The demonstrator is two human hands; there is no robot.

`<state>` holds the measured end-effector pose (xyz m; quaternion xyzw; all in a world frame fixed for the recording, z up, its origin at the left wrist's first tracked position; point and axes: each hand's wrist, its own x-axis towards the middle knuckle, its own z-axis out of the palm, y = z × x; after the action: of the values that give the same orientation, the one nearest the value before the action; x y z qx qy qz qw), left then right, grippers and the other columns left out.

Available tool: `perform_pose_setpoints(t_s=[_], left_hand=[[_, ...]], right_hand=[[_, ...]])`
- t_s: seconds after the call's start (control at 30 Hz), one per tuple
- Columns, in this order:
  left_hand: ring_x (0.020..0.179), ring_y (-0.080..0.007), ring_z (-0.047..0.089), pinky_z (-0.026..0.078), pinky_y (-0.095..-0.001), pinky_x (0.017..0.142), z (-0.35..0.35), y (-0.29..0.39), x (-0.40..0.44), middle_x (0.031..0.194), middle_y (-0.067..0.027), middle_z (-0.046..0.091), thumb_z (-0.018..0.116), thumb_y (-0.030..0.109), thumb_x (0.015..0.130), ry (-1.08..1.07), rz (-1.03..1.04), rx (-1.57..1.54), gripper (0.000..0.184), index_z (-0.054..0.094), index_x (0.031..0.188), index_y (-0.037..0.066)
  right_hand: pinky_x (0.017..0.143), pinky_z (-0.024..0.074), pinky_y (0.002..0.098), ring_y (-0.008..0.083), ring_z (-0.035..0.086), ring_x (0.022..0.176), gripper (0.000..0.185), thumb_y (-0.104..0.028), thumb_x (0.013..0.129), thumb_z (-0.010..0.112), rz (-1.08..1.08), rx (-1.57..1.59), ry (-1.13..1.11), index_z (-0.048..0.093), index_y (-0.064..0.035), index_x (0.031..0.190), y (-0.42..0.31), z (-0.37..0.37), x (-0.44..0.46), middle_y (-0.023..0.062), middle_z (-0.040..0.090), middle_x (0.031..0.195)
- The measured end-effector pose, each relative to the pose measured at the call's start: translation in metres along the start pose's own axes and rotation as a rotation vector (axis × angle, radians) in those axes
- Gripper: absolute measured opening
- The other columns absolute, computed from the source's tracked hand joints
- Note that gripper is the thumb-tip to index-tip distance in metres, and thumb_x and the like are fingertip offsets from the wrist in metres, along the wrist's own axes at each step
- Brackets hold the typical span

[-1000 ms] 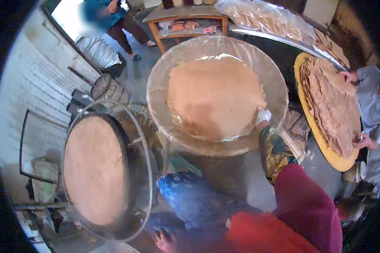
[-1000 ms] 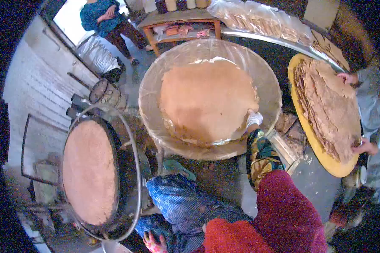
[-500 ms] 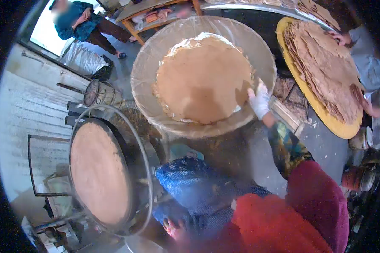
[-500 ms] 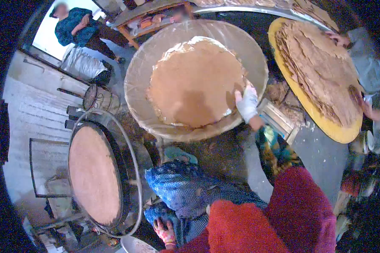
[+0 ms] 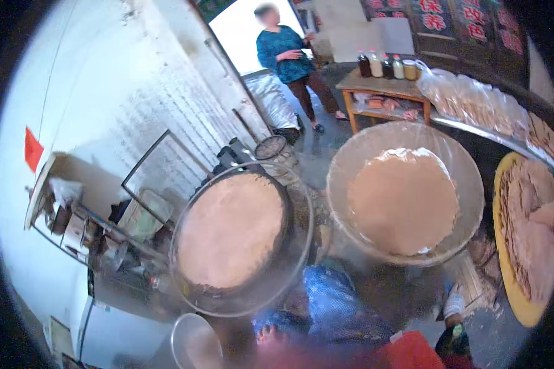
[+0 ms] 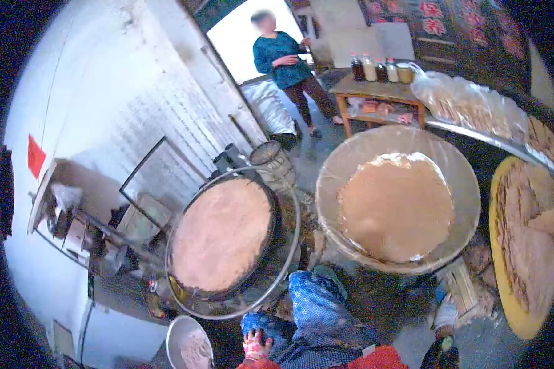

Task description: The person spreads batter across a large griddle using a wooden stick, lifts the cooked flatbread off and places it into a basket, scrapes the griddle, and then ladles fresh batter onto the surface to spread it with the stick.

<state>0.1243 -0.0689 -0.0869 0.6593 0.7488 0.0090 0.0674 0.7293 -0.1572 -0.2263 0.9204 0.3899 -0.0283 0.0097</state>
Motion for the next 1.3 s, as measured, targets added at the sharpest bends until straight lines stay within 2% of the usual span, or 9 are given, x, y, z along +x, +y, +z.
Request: perform_pose_setpoints(t_s=[0.13, 0.23, 0.37, 0.4, 0.43, 0.5, 0.7, 1.0, 1.3], left_hand=[[0.118, -0.0449, 0.037, 0.031, -0.0513, 0.099, 0.008, -0.017, -0.019, 0.129, -0.0235, 0.041, 0.057, 0.046, 0.077, 0.125, -0.013, -0.058, 0.060, 0.049, 0.123, 0.007], [0.118, -0.0460, 0.037, 0.032, -0.0511, 0.098, -0.007, -0.014, -0.026, 0.129, -0.0234, 0.041, 0.056, 0.040, 0.081, 0.106, -0.073, -0.111, 0.056, 0.046, 0.124, 0.007], [0.121, -0.0402, 0.035, 0.027, -0.0489, 0.102, -0.012, -0.017, -0.020, 0.132, -0.0232, 0.039, 0.057, 0.041, 0.078, 0.034, -0.117, -0.154, 0.058, 0.048, 0.124, 0.006], [0.121, -0.0402, 0.035, 0.027, -0.0489, 0.102, -0.013, -0.018, -0.020, 0.132, -0.0232, 0.039, 0.057, 0.041, 0.078, 0.019, -0.127, -0.167, 0.058, 0.048, 0.124, 0.006], [0.120, -0.0411, 0.035, 0.029, -0.0479, 0.101, -0.014, -0.017, -0.020, 0.130, -0.0229, 0.040, 0.058, 0.038, 0.079, 0.067, -0.101, -0.187, 0.055, 0.048, 0.122, 0.005], [0.119, -0.0420, 0.036, 0.031, -0.0469, 0.100, -0.014, -0.014, -0.027, 0.128, -0.0225, 0.042, 0.058, 0.035, 0.081, 0.102, -0.084, -0.219, 0.053, 0.048, 0.121, 0.003], [0.119, -0.0440, 0.036, 0.029, -0.0479, 0.101, -0.049, -0.021, -0.034, 0.131, -0.0270, 0.035, 0.059, 0.027, 0.081, 0.280, -0.144, -0.351, 0.058, 0.038, 0.129, 0.001], [0.121, -0.0374, 0.039, 0.031, -0.0435, 0.102, -0.134, -0.220, 0.060, 0.127, -0.0214, 0.043, 0.055, 0.010, 0.083, 0.686, -0.175, -0.241, 0.048, 0.041, 0.129, 0.003], [0.134, -0.0309, 0.024, 0.015, -0.0472, 0.110, -0.146, -0.324, 0.194, 0.140, -0.0146, 0.034, 0.044, 0.004, 0.078, 0.330, 0.029, 0.449, 0.047, 0.046, 0.125, 0.003]], right_hand=[[0.089, 0.0411, 0.0369, 0.0264, 0.050, 0.107, 0.048, -0.027, 0.089, 0.050, 0.152, 0.634, -0.275, 0.041, -0.0003, 0.128, -0.065, -0.149, -0.036, 0.0160, 0.051, 0.120], [0.082, 0.0445, 0.0352, 0.0196, 0.053, 0.090, 0.045, -0.030, 0.083, 0.061, 0.246, 1.951, -0.164, 0.051, -0.0033, 0.118, -0.115, -0.194, -0.060, 0.0048, 0.057, 0.098], [0.086, 0.0425, 0.0344, 0.0191, 0.054, 0.094, 0.035, -0.014, 0.074, 0.063, -0.433, 1.850, -0.468, 0.059, -0.0026, 0.106, -0.240, -0.222, -0.055, 0.0063, 0.059, 0.099], [0.085, 0.0429, 0.0352, 0.0216, 0.056, 0.093, 0.028, -0.012, 0.066, 0.063, -0.687, 1.485, -0.463, 0.065, -0.0037, 0.092, -0.286, -0.244, -0.065, 0.0082, 0.061, 0.095], [0.082, 0.0435, 0.0351, 0.0252, 0.059, 0.085, 0.024, -0.012, 0.060, 0.064, -1.096, 1.185, 0.015, 0.068, -0.0069, 0.083, -0.327, -0.251, -0.078, 0.0100, 0.063, 0.089], [0.078, 0.0427, 0.0369, 0.0258, 0.057, 0.089, 0.018, -0.013, 0.062, 0.060, -1.501, 1.064, 0.112, 0.067, -0.0141, 0.078, -0.407, -0.256, -0.104, 0.0048, 0.062, 0.086], [0.076, 0.0364, 0.0425, 0.0222, 0.052, 0.080, 0.007, -0.023, 0.067, 0.055, -1.428, 0.568, 0.624, 0.057, -0.0181, 0.063, -0.554, -0.204, -0.119, 0.0027, 0.053, 0.070], [0.074, 0.0345, 0.0408, 0.0209, 0.051, 0.076, 0.006, -0.020, 0.061, 0.059, -1.477, 0.601, 0.605, 0.059, -0.0211, 0.067, -0.568, -0.221, -0.096, -0.0010, 0.052, 0.068], [0.075, 0.0357, 0.0438, 0.0224, 0.052, 0.080, 0.007, -0.023, 0.064, 0.055, -1.497, 0.460, 0.503, 0.059, -0.0217, 0.070, -0.584, -0.233, -0.108, 0.0015, 0.053, 0.071]])
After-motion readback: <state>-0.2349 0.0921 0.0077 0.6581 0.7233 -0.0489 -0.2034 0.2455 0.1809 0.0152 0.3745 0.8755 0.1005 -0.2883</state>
